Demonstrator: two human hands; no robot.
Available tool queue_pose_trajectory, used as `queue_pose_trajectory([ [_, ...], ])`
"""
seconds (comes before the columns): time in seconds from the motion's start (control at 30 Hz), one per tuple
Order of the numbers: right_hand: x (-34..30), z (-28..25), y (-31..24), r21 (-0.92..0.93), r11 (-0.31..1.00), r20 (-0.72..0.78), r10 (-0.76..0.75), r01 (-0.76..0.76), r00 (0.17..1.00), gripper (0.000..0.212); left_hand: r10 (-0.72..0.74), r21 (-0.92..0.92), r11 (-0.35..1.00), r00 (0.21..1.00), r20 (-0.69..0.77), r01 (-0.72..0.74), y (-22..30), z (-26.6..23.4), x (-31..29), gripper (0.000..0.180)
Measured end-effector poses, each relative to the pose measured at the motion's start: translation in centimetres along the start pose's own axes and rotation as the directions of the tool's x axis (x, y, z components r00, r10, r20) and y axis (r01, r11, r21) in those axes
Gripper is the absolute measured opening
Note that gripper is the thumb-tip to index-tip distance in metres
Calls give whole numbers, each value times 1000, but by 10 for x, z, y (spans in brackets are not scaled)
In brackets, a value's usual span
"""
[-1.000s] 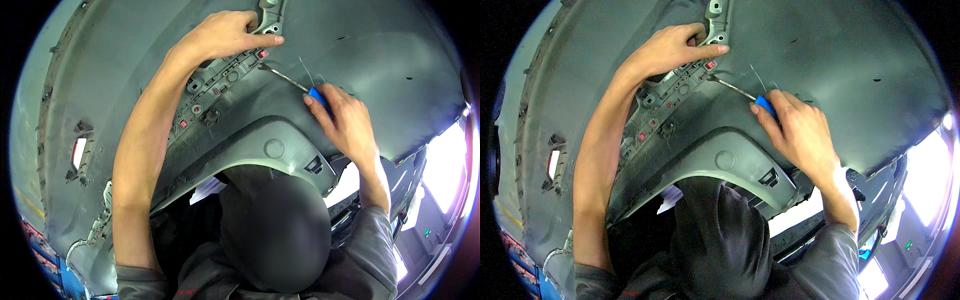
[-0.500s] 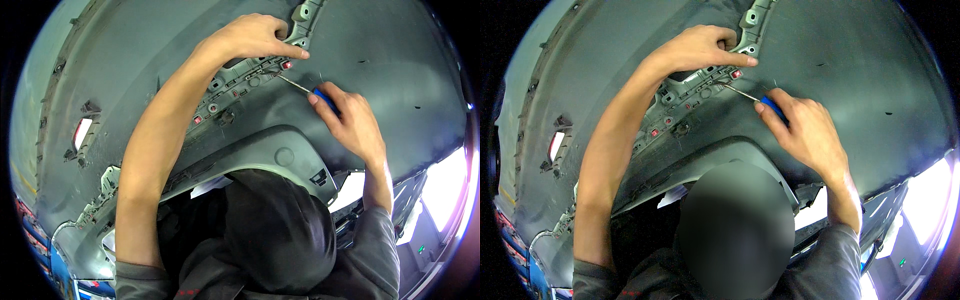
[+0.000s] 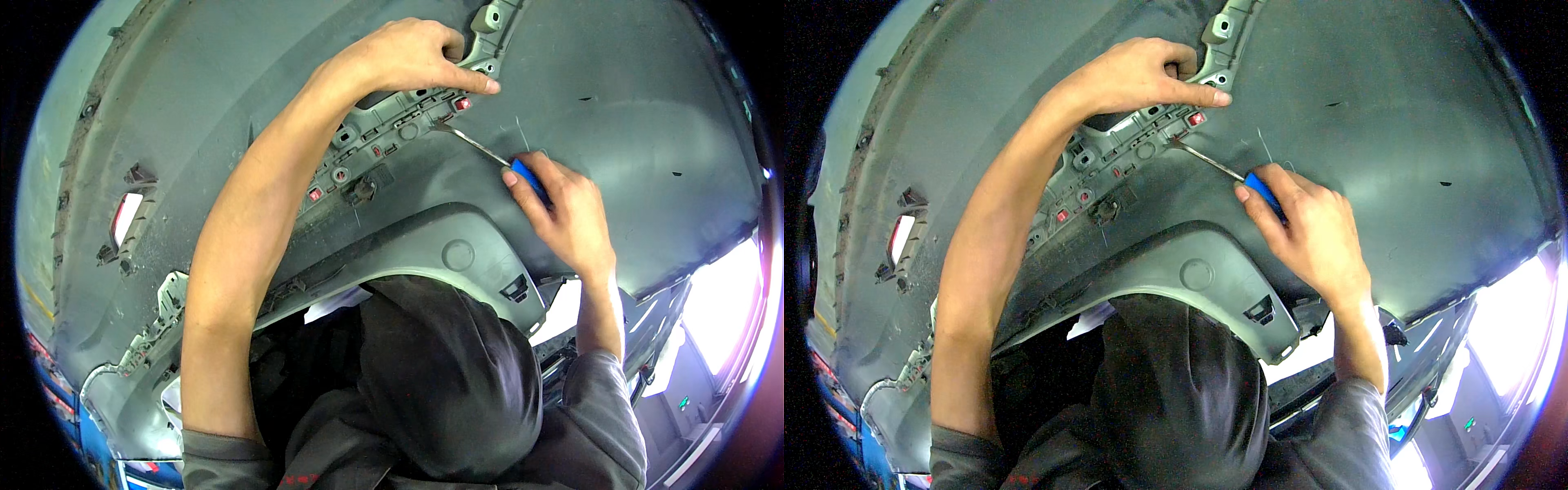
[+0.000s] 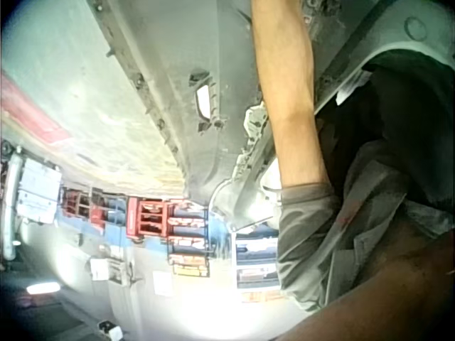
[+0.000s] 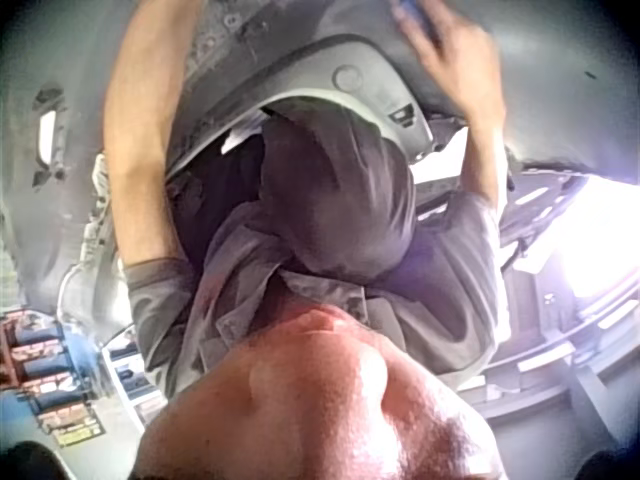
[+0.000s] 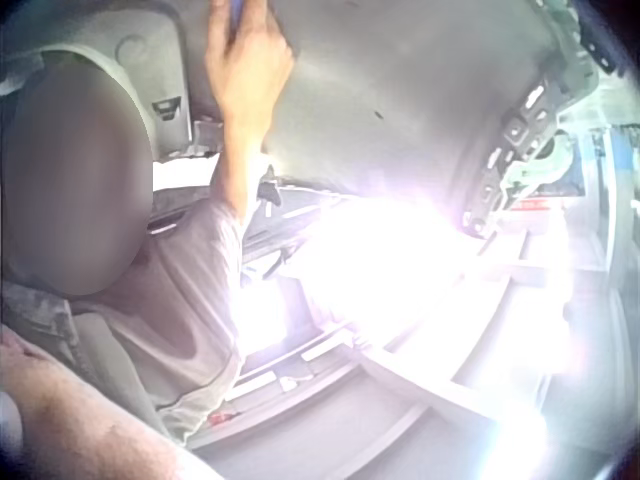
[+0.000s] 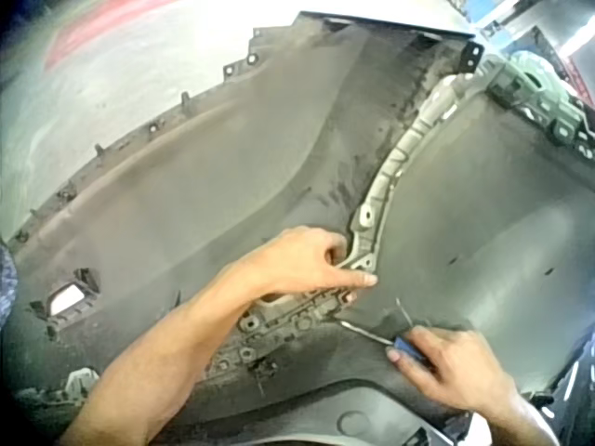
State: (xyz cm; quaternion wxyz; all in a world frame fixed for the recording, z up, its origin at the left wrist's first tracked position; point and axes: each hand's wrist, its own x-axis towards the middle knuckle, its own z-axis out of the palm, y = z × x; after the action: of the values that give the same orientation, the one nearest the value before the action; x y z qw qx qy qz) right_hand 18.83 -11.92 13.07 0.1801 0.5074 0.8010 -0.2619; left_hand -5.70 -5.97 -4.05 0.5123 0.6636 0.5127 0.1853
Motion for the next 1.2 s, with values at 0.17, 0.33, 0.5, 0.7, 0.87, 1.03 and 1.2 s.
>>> queue_pose_trajectory([
  [0.17, 0, 6, -2, -75, 994, -63, -81, 77, 995, 29, -59, 4, 998, 998, 6, 59, 3, 1, 0, 79],
  [0.33, 1, 8, -6, -105, 991, -44, -90, 85, 995, 28, -74, -27, 997, 997, -17, 74, 2, 3, -2, 77],
  [0.5, -1, 9, -12, -106, 991, -5, -77, 76, 997, 29, -110, -78, 992, 986, -128, 101, 2, 13, -10, 74],
  [0.7, -4, 16, -15, -86, 991, 16, -104, 105, 994, 29, 344, 505, 856, 852, -394, -112, 4, 31, -30, 63],
  [0.87, -2, 27, -11, -67, 989, -9, -134, 134, 991, 30, 213, 423, 897, 964, -159, -129, -20, -6, -63, 49],
  [1.03, 2, 39, -15, -20, 991, 21, -133, 133, 991, 30, 69, 385, 923, 992, -107, -23, -62, -21, -125, 42],
  [1.2, 5, 45, -21, -7, 982, 26, -190, 190, 982, 31, -33, 320, 946, 999, -43, 45, -73, -15, -179, 45],
])
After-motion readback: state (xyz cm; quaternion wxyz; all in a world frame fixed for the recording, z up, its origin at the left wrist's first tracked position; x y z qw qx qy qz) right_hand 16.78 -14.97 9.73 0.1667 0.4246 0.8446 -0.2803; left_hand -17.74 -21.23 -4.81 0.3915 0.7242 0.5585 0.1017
